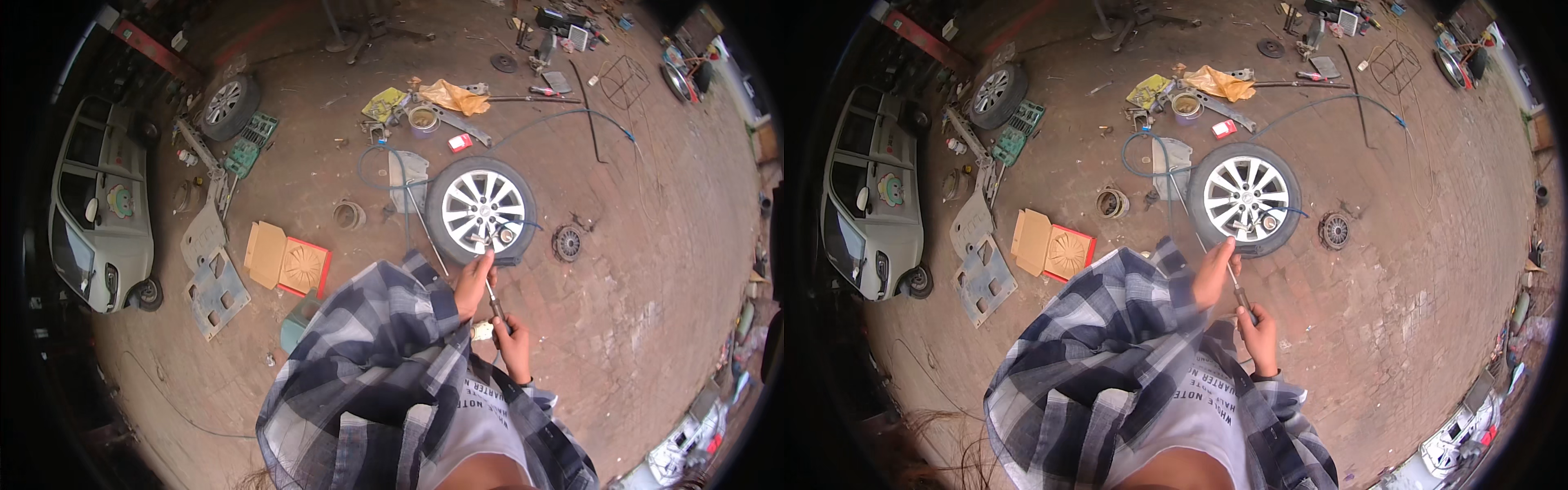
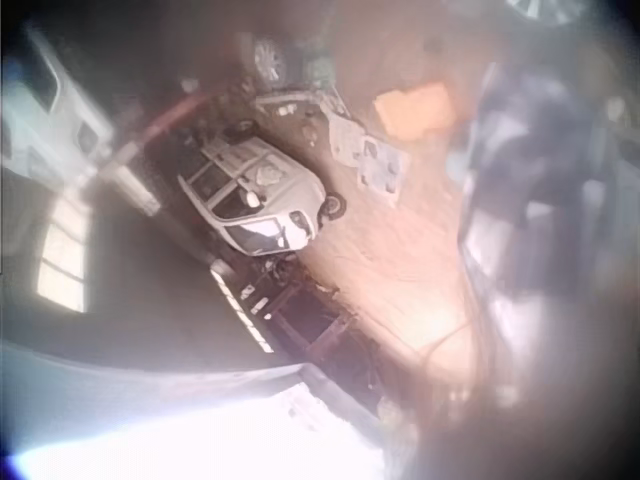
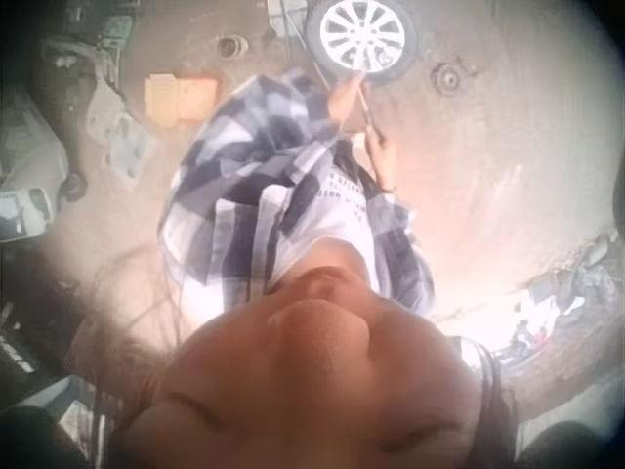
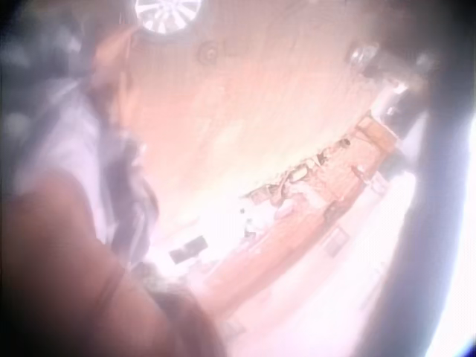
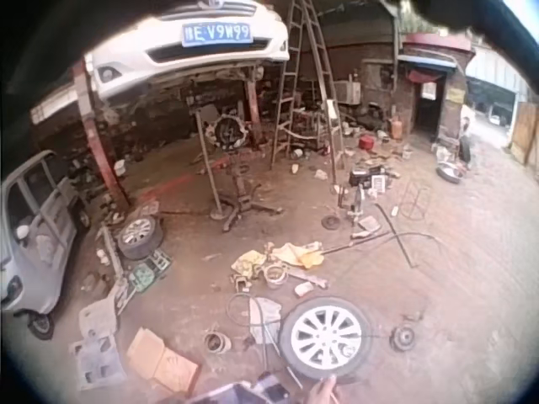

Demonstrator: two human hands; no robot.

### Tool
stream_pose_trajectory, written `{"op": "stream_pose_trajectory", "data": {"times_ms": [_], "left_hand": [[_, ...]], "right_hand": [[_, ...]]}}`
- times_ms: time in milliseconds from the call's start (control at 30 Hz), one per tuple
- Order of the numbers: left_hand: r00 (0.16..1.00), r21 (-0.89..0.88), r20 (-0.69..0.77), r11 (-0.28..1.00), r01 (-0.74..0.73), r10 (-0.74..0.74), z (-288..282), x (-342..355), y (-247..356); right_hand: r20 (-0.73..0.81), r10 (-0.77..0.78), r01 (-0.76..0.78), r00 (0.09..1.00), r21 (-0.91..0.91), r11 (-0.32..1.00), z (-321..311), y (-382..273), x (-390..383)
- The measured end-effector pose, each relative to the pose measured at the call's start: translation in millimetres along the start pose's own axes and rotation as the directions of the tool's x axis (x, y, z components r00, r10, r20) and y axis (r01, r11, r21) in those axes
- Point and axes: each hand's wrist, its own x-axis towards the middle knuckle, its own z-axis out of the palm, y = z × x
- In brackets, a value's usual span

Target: The person sits on the ground in a cluttered outdoor workshop and uses a hammer and chisel to shape a small metal piece. They repeatedly reposition the metal and strike it with the hammer, occasionally inspecting the work.

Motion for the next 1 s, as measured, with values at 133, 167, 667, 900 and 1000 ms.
{"op": "stream_pose_trajectory", "data": {"times_ms": [133,167,667,900,1000], "left_hand": [[0.99,0.055,0.063,0.991,0.121,-0.124,83,-17,-65],[0.982,0.029,0.081,0.985,0.167,-0.169,107,-27,-76],[0.775,0.352,0.443,0.882,0.312,-0.45,344,19,-185],[0.814,0.211,0.35,0.886,0.414,-0.463,424,125,-196],[0.809,0.06,0.287,0.852,0.52,-0.513,465,182,-198]], "right_hand": [[-0.098,0.076,-0.07,0.992,0.06,0.996,-94,18,-40],[-0.128,0.077,-0.071,0.989,0.049,0.996,-118,18,-55],[-0.448,0.194,-0.03,0.873,0.348,0.937,-333,48,-111],[-0.48,0.057,-0.079,0.876,-0.026,0.997,-443,9,-13],[-0.49,-0.05,-0.108,0.87,-0.288,0.952,-499,-16,34]]}}
